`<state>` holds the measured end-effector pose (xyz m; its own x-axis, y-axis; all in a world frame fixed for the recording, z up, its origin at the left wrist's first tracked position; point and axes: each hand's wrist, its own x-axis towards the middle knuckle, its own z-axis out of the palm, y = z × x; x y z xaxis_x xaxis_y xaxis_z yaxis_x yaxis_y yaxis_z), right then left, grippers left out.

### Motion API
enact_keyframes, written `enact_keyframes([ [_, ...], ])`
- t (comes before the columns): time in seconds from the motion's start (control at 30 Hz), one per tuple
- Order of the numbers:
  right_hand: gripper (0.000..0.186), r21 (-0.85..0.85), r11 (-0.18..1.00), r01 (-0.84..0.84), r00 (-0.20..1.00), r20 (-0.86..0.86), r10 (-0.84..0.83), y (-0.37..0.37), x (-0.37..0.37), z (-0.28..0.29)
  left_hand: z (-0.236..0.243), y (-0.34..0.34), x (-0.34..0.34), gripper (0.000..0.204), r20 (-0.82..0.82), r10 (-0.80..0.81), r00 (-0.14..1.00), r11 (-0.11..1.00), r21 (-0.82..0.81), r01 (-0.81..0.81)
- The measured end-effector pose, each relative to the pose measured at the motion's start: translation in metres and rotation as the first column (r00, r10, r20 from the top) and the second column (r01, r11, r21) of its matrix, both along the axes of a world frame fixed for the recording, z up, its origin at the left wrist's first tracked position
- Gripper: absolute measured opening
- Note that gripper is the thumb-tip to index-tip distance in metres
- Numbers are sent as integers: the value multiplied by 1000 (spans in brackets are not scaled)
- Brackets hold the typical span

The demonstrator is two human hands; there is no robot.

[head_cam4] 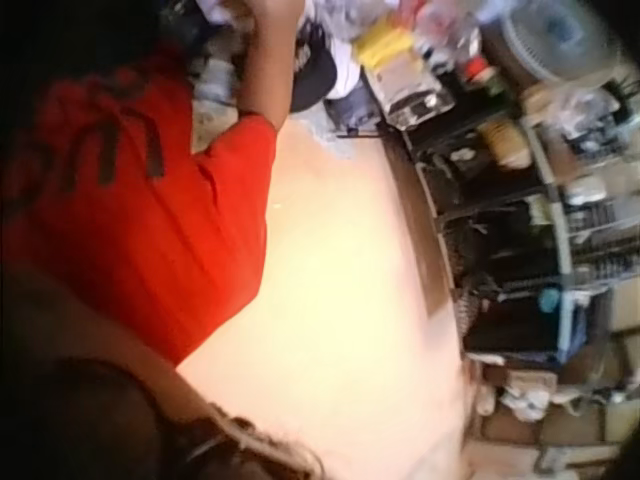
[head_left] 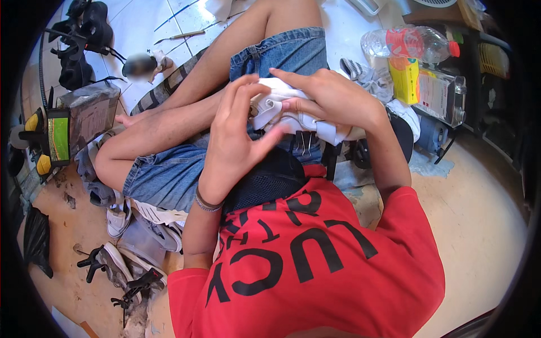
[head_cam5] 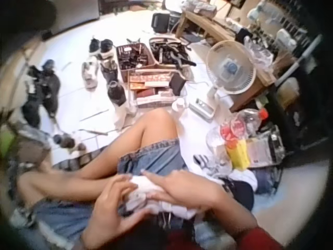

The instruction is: Apply adhesive and clamps to repair the sole of a shoe.

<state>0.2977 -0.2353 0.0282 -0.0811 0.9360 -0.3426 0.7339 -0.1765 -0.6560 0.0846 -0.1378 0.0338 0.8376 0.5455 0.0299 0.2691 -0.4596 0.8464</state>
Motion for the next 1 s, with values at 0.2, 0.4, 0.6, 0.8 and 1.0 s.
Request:
enact_keyframes([
  [0.2,84,55,993,-109,993,-27,111,-1,3,-16,-15,9,-9,17,-93,247,965,934,-241,-262],
  [0.4,77,115,991,-74,997,-26,78,3,0,-24,-19,9,-13,42,29,-20,999,969,-244,27],
  [0.6,63,211,977,4,1000,-30,3,-4,-9,-23,-29,10,-13,55,-6,-39,999,973,-230,37],
  [0.8,49,228,972,59,995,-87,-40,-5,-15,-28,-36,5,-11,45,-18,20,1000,979,-203,-23],
  [1.0,45,246,964,98,995,-27,-94,-7,-20,-26,-42,5,-7,37,43,52,998,991,-126,-46],
])
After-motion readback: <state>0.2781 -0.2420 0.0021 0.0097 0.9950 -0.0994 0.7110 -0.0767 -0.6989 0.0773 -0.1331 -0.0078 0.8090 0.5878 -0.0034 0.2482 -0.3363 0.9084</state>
